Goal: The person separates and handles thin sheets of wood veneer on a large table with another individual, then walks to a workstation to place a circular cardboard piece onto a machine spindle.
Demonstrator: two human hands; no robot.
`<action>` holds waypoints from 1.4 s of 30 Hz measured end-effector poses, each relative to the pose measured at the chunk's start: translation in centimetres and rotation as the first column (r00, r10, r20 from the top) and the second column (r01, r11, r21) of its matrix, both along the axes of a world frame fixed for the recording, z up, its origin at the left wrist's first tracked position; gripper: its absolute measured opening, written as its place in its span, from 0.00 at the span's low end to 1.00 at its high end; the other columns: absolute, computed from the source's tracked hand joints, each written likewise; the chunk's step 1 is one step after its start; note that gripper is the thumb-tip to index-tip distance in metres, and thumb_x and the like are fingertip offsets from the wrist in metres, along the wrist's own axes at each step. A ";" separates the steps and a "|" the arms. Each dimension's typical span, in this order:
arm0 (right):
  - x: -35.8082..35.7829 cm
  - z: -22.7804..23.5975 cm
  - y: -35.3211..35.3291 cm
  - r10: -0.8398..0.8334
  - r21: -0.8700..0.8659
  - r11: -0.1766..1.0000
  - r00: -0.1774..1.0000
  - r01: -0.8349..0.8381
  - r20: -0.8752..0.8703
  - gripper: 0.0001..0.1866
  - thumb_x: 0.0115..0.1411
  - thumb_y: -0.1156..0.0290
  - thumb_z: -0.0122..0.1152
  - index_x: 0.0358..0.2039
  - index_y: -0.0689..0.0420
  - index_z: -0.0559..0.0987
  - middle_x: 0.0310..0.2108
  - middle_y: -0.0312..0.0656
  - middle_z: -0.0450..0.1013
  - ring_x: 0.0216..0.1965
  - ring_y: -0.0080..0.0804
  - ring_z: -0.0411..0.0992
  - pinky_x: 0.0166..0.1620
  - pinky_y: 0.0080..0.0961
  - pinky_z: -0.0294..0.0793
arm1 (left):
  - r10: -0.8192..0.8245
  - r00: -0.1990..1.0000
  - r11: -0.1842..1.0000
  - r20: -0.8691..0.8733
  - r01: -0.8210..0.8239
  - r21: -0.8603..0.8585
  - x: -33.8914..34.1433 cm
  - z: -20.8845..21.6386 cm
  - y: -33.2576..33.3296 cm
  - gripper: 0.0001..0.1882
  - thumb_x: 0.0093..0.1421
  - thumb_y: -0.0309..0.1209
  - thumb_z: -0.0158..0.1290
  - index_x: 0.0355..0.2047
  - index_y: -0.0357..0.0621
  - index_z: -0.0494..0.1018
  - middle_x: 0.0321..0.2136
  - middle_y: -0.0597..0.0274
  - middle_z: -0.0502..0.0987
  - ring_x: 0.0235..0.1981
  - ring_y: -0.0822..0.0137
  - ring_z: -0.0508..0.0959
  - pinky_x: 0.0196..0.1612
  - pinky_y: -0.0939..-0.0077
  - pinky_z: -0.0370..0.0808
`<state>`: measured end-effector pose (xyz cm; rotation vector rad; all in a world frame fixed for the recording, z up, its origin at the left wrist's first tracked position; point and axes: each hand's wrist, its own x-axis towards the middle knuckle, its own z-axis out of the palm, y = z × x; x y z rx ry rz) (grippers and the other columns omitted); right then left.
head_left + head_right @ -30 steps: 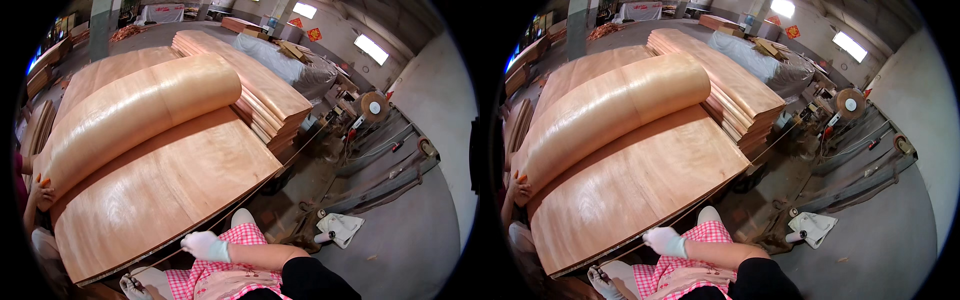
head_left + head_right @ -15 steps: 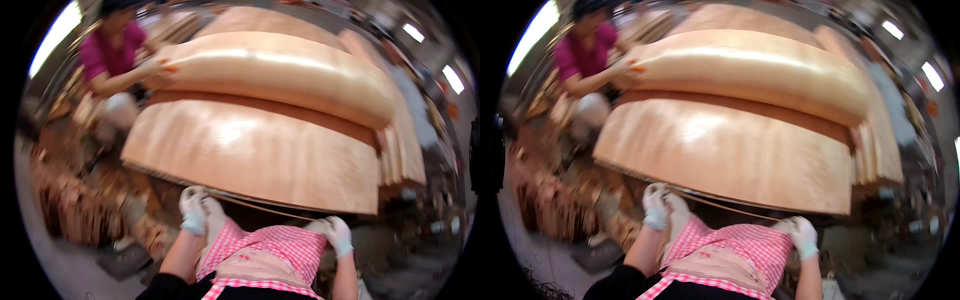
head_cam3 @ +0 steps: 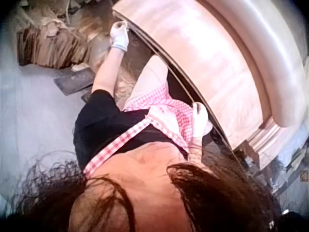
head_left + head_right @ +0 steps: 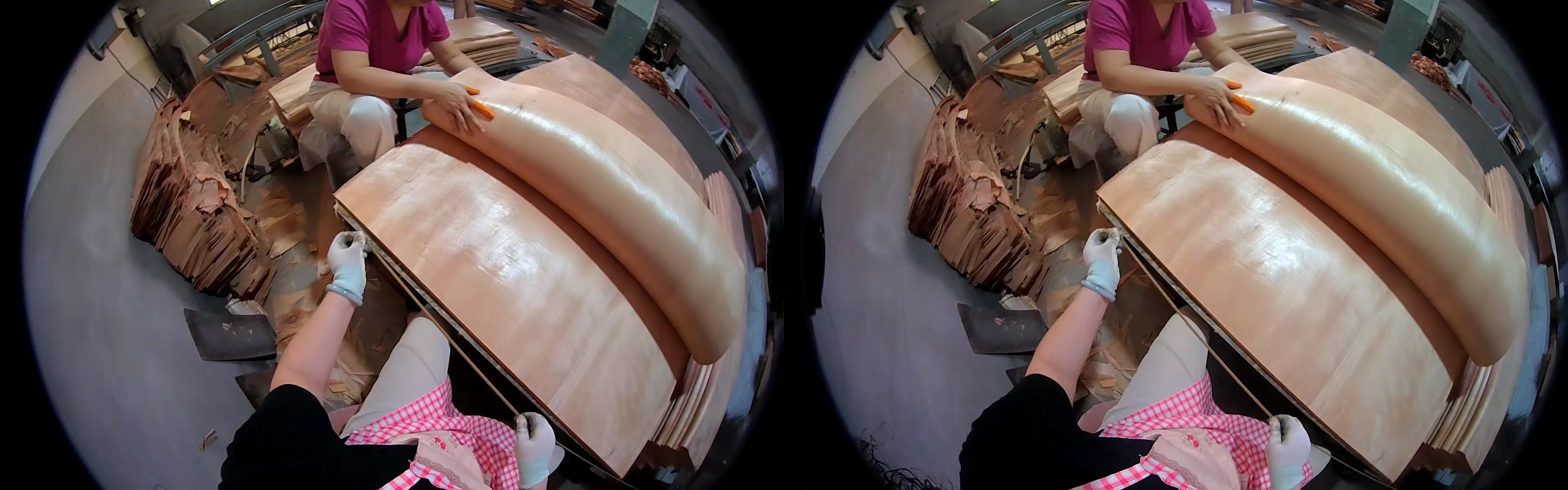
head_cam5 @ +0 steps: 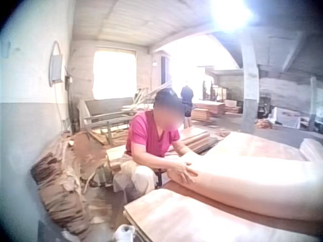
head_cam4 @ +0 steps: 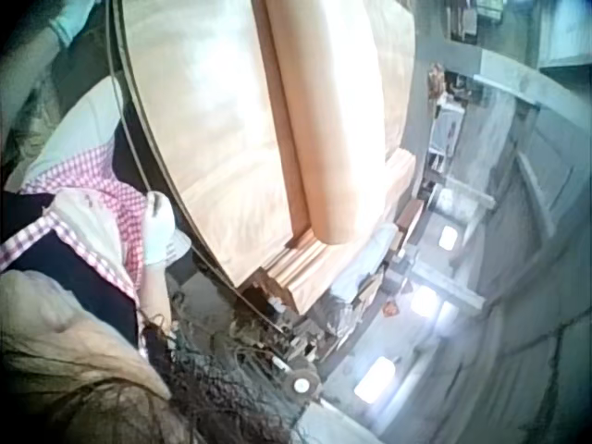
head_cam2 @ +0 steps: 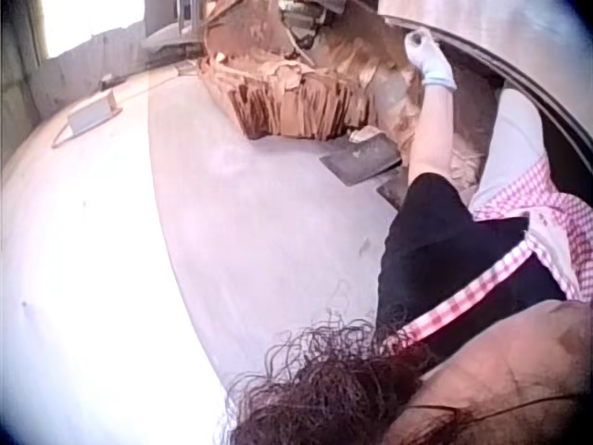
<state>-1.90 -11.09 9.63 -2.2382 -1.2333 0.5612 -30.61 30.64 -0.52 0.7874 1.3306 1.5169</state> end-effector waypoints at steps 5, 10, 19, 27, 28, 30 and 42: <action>5.9 -1.7 -2.7 0.033 -0.124 0.992 0.978 -0.008 0.205 0.10 0.62 0.70 0.57 0.32 0.65 0.79 0.25 0.46 0.76 0.27 0.34 0.73 0.33 0.30 0.71 | -0.047 0.997 0.997 -0.067 0.051 0.055 2.3 -1.7 3.0 0.04 0.61 0.22 0.56 0.30 0.43 0.72 0.23 0.66 0.76 0.20 0.77 0.72 0.22 0.84 0.68; 5.6 1.2 -0.2 -0.197 -0.219 0.960 0.977 0.175 -0.083 0.11 0.60 0.68 0.60 0.33 0.64 0.80 0.22 0.48 0.76 0.25 0.37 0.75 0.33 0.31 0.73 | 0.117 0.946 0.986 -0.301 -0.074 0.148 -2.2 -3.2 6.2 0.06 0.58 0.23 0.56 0.24 0.44 0.71 0.21 0.70 0.73 0.21 0.77 0.70 0.26 0.79 0.69; 4.4 -0.2 2.5 -0.109 -0.181 0.983 0.890 0.031 -0.443 0.09 0.63 0.71 0.58 0.34 0.65 0.81 0.20 0.38 0.73 0.21 0.23 0.70 0.27 0.22 0.69 | 0.040 0.980 0.999 -0.197 -0.038 0.015 -8.3 -0.2 10.4 0.07 0.60 0.29 0.61 0.32 0.37 0.78 0.27 0.69 0.78 0.27 0.78 0.74 0.32 0.82 0.72; 12.8 -1.0 -2.5 -0.377 -0.254 0.923 0.819 0.290 -0.433 0.12 0.66 0.67 0.56 0.32 0.63 0.78 0.15 0.33 0.68 0.16 0.19 0.65 0.19 0.17 0.64 | -0.050 0.899 0.995 -0.434 0.009 -0.095 -4.4 -3.1 12.1 0.11 0.57 0.31 0.64 0.35 0.34 0.79 0.29 0.66 0.80 0.30 0.76 0.76 0.37 0.79 0.73; 13.0 -0.7 -2.4 -0.379 -0.256 0.921 0.824 0.294 -0.420 0.12 0.66 0.67 0.56 0.31 0.63 0.78 0.15 0.33 0.68 0.16 0.19 0.65 0.19 0.17 0.63 | -0.059 0.898 0.995 -0.435 0.016 -0.103 -4.5 -3.4 12.5 0.11 0.56 0.29 0.64 0.35 0.34 0.79 0.31 0.66 0.80 0.31 0.76 0.76 0.38 0.80 0.74; 13.3 -0.7 -2.1 -0.374 -0.259 0.922 0.834 0.288 -0.405 0.12 0.66 0.67 0.56 0.31 0.62 0.78 0.15 0.33 0.68 0.16 0.19 0.65 0.19 0.17 0.63 | -0.069 0.873 0.994 -0.483 0.017 -0.112 -4.9 -4.1 13.1 0.11 0.55 0.28 0.65 0.35 0.34 0.79 0.33 0.65 0.80 0.32 0.74 0.77 0.39 0.80 0.74; 12.9 -1.9 -1.6 -0.438 -0.344 0.878 0.848 0.333 -0.298 0.08 0.62 0.71 0.59 0.29 0.62 0.78 0.19 0.33 0.70 0.16 0.19 0.66 0.20 0.17 0.65 | -0.055 0.392 0.993 -0.918 -0.076 -0.092 -5.4 -4.7 14.8 0.11 0.50 0.45 0.62 0.28 0.55 0.85 0.41 0.64 0.82 0.52 0.67 0.74 0.60 0.64 0.59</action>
